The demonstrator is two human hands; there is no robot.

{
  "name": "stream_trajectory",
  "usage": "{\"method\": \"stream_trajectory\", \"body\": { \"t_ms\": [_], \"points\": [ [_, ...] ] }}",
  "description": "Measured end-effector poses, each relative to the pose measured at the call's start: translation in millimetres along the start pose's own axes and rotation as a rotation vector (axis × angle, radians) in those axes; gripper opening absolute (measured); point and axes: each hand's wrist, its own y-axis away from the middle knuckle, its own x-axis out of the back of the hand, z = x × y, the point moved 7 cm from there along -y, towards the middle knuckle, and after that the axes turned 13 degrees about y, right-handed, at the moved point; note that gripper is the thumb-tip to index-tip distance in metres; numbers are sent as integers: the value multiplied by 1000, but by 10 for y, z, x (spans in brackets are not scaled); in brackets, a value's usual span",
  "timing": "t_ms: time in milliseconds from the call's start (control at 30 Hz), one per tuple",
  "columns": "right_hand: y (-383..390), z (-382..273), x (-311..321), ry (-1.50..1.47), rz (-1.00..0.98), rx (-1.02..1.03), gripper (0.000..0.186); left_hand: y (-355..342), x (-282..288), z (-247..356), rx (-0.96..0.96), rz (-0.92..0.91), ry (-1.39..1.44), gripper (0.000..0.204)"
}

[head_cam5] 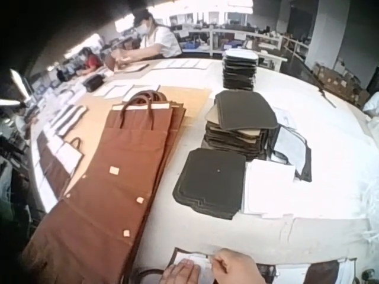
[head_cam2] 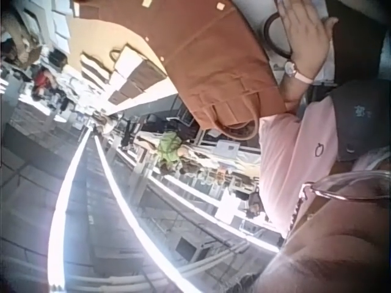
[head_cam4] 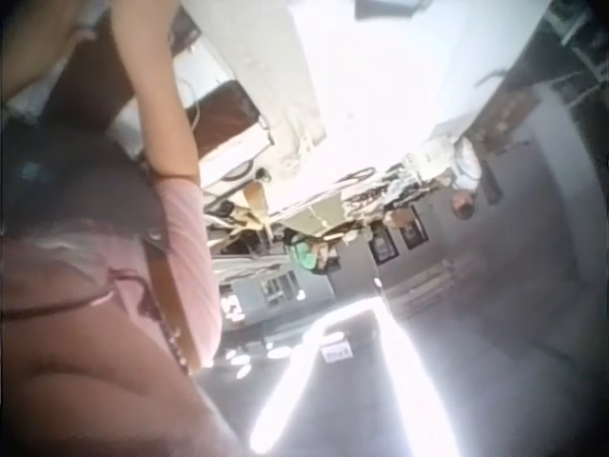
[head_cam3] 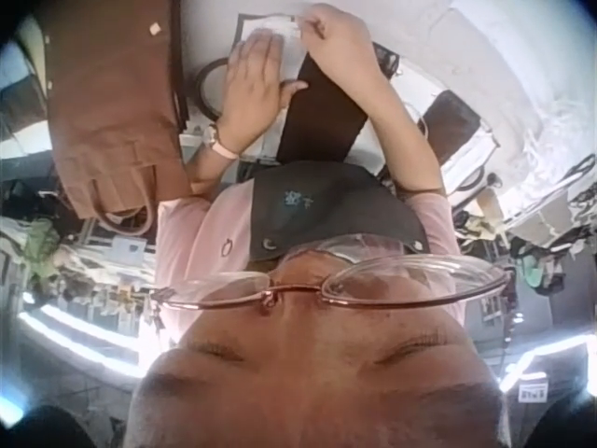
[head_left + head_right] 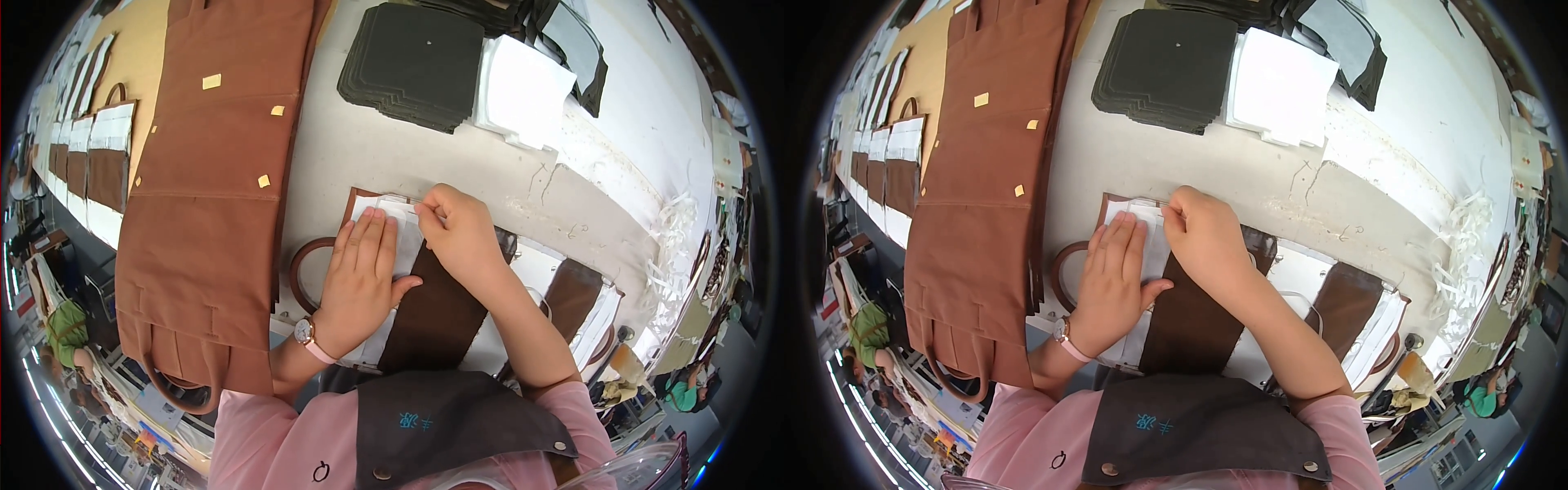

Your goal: The recorder is assembling and gluing leather components to make bags at a workshop table.

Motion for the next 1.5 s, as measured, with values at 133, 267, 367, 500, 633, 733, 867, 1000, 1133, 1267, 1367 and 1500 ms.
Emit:
{"method": "stream_trajectory", "body": {
  "t_ms": [133,267,367,500,633,733,867,1000,1133,1267,1367,1500],
  "points": [
    [12,11,10,-28,3,-26,17,-18,46,15,4,16,-48,80],
    [5,-8,47,16,45,5,17,-66,42,16,12,2,-62,82],
    [12,-64,49,68,78,51,17,-74,50,7,27,-13,-80,85],
    [37,-53,57,52,100,55,17,-72,39,23,24,-26,-98,87],
    [48,-48,51,69,83,50,18,-79,31,38,15,-29,-123,87],
    [43,-47,55,82,62,61,18,-87,35,47,-7,-10,-127,85],
    [49,-33,72,-7,30,72,13,-100,52,60,-18,-2,-114,84],
    [48,146,18,-348,-134,-137,11,-81,30,35,4,-25,-142,81],
    [29,128,-31,-303,-219,-79,12,-85,35,44,-2,-23,-151,79],
    [0,81,-28,-254,-138,-50,10,-95,38,50,-1,-21,-141,79],
    [13,44,21,-141,29,-33,10,-113,48,79,-13,-12,-122,79],
    [32,48,18,-44,92,-19,12,-112,54,77,-6,-12,-123,80]
  ]
}}
